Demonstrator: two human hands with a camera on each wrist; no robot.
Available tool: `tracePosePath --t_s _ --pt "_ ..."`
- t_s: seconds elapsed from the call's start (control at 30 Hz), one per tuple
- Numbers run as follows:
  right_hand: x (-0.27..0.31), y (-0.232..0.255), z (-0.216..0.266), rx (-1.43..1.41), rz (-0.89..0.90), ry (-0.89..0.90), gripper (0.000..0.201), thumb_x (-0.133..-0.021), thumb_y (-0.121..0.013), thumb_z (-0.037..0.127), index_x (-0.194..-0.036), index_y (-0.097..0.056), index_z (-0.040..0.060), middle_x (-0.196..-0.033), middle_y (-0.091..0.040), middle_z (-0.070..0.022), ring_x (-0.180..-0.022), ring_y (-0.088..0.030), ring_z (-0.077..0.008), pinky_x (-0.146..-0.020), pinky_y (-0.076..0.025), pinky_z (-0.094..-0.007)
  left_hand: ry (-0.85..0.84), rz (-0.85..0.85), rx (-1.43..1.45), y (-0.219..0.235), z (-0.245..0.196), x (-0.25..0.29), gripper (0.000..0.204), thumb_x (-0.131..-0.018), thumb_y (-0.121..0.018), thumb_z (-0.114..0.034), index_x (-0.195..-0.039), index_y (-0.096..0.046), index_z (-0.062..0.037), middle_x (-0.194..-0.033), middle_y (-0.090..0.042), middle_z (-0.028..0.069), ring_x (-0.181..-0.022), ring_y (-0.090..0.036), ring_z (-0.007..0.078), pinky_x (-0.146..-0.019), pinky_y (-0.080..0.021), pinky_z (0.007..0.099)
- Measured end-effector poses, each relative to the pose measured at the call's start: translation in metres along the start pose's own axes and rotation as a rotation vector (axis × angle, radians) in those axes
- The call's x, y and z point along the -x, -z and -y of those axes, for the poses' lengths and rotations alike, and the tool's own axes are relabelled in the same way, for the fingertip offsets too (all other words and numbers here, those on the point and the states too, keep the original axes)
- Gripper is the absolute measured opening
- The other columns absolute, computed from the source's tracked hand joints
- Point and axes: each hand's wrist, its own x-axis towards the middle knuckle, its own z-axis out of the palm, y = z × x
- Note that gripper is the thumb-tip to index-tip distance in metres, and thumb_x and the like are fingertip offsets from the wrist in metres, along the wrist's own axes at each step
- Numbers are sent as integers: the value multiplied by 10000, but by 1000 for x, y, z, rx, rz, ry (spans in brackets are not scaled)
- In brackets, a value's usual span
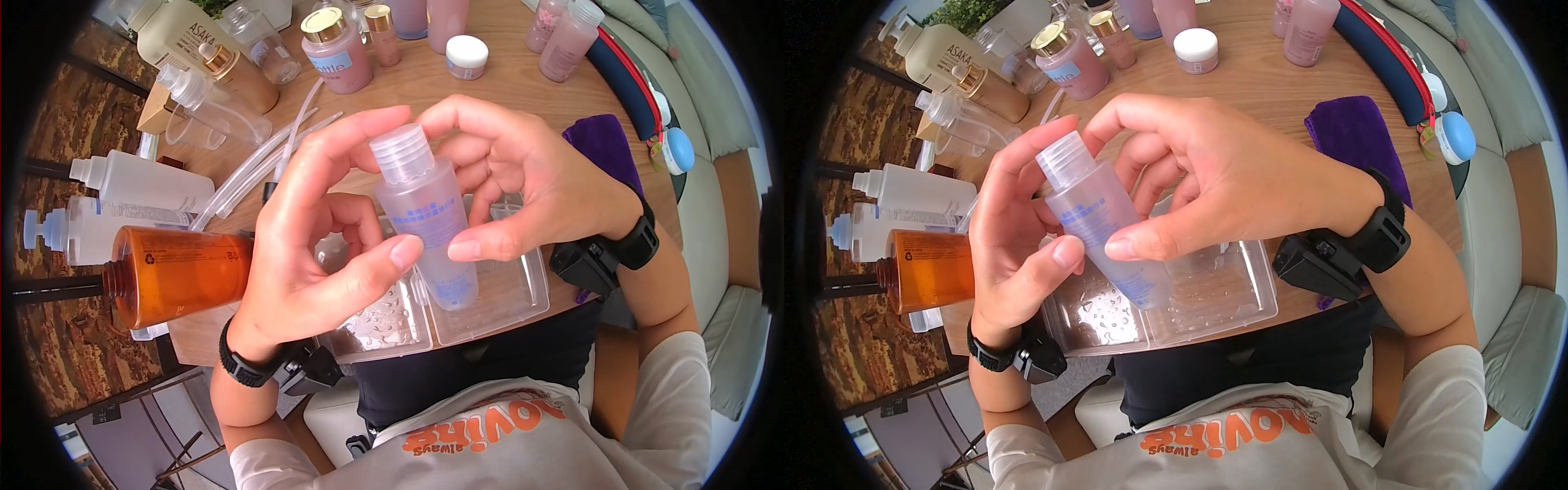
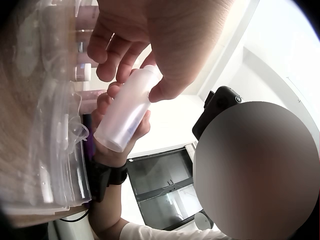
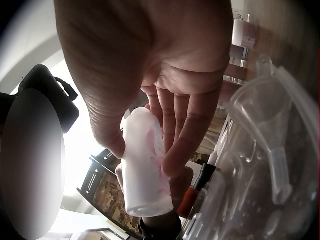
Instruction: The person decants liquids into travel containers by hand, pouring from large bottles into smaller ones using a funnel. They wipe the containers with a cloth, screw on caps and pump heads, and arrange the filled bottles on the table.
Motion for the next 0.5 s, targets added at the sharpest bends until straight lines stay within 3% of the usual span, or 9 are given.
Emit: tracePosePath --t_s 0.23,0.5 --pt "0 0 0 4 6 3 640 -723 -724 12 -1274 -398 27 -1085 -628 -92 -995 -636 -155 -701 -517 -224 25 -23 -3 -1 0 0 803 -718 -716 -213 -1368 -331 62 -1252 -510 207 -891 -630 159 -629 -505 207" --pt "1 2 3 -4 4 -33 675 -720 -703 80 -1306 -371 30 -1106 -620 -86 -996 -627 -141 -747 -515 -236 13 15 -16 2 -3 0 827 -705 -728 -204 -1369 -321 75 -1278 -490 222 -872 -616 144 -622 -493 212"
